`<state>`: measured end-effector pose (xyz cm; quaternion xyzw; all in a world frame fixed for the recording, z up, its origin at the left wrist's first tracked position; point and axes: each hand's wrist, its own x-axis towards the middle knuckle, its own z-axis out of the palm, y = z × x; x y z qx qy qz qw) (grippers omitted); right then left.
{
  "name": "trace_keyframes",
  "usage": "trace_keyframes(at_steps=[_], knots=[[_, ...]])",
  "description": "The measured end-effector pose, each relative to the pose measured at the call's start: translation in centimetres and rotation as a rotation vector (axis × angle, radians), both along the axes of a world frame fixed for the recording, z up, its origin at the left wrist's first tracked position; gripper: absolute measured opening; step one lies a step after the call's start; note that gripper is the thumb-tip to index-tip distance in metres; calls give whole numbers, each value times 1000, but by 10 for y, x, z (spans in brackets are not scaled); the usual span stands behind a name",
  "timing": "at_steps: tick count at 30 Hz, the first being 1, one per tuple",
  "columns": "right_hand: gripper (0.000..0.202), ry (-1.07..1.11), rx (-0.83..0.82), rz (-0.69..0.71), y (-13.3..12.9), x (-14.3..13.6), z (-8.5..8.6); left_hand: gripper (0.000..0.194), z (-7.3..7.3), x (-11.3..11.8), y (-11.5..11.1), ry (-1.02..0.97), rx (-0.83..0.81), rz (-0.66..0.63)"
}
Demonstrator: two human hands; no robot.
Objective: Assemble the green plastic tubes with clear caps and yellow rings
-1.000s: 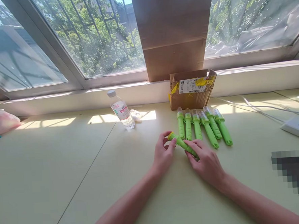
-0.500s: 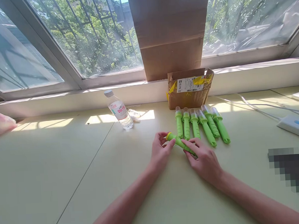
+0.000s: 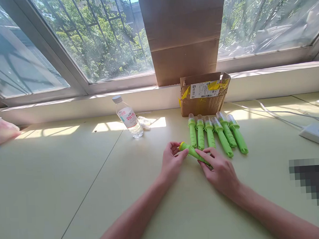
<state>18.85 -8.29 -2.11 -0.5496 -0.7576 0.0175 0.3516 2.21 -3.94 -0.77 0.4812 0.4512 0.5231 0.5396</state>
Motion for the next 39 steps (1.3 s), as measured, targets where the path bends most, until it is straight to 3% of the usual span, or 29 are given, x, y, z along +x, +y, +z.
trace_keyframes(at_steps=[14, 21, 31, 39], knots=[[37, 58, 31, 17, 0, 2, -3, 33, 6, -1, -4, 33, 66, -41], [38, 86, 36, 32, 0, 1, -4, 36, 6, 0, -5, 106, 105, 9], [38, 216, -76, 65, -2, -1, 1, 36, 9, -1, -6, 140, 126, 55], [35, 449, -221, 96, 0, 1, 11, 45, 7, 0, -5, 206, 184, -25]])
